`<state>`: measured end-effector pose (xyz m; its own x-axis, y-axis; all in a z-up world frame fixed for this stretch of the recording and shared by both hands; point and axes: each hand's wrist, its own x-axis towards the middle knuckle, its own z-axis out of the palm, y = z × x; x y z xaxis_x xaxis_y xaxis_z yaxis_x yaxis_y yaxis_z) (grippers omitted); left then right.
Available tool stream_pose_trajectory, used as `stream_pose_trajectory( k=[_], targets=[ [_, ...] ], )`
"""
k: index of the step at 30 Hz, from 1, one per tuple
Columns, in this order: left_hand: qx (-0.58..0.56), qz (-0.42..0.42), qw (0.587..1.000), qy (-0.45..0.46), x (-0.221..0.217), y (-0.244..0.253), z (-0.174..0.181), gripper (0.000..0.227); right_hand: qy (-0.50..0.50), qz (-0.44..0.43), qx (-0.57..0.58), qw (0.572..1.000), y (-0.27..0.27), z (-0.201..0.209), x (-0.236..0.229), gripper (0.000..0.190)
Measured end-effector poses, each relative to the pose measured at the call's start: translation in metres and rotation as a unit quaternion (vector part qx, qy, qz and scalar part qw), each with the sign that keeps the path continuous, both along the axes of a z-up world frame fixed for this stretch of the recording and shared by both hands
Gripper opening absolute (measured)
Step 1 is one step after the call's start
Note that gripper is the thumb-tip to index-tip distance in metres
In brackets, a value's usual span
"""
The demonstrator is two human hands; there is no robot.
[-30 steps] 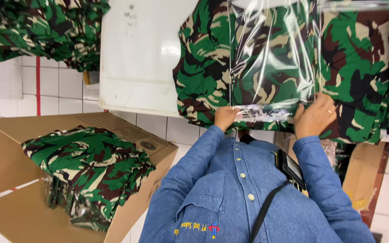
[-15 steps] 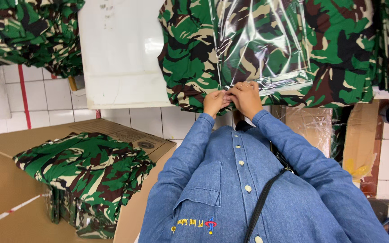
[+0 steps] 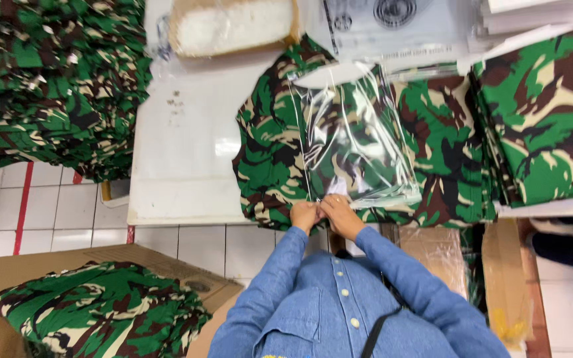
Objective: The person folds camouflage shirts around white cardboard inserts, attaches plastic tags by hand, and places the folded shirts into clear plastic bags.
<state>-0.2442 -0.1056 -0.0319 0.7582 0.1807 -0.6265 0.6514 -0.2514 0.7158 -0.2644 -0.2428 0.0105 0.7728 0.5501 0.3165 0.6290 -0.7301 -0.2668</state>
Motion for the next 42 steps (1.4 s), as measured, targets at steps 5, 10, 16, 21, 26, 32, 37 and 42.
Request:
stream_pose_trajectory(
  k=[5, 10, 16, 21, 26, 32, 37, 42],
  targets=[
    [-0.201, 0.003, 0.977, 0.074, -0.007, 0.020, 0.006, 0.042, 0.136, -0.314, 0.468, 0.815, -0.112, -0.012, -0.035, 0.013],
    [-0.002, -0.028, 0.999, -0.035, -0.017, 0.040, 0.001, 0.018, 0.110, -0.734, -0.003, 0.670, -0.303, 0.001, -0.168, 0.042],
    [0.307, -0.400, 0.794, -0.338, 0.013, 0.060, 0.020, 0.074, -0.075, -0.524, -0.090, 0.843, -0.276, 0.010, -0.133, 0.056],
    [0.291, -0.653, 0.575, -0.399, 0.029, 0.079, 0.006, 0.068, 0.034, -0.180, 0.020, 0.983, -0.202, -0.001, -0.026, 0.078],
    [0.244, -0.633, 0.584, -0.445, 0.020, 0.083, 0.006, 0.060, -0.002, -0.026, -0.171, 0.985, -0.217, -0.019, -0.008, 0.090],
    [0.083, -0.423, 0.756, -0.492, 0.001, 0.074, -0.005, 0.034, -0.019, 0.005, -0.097, 0.995, -0.228, -0.039, -0.012, 0.094],
    [0.086, -0.302, 0.848, -0.427, 0.000, 0.058, -0.002, 0.021, 0.013, 0.001, -0.042, 0.999, -0.230, -0.046, -0.002, 0.055],
    [0.127, -0.238, 0.851, -0.452, 0.011, 0.047, 0.003, 0.014, 0.205, -0.125, 0.156, 0.958, -0.226, -0.040, 0.027, 0.013]
  ],
)
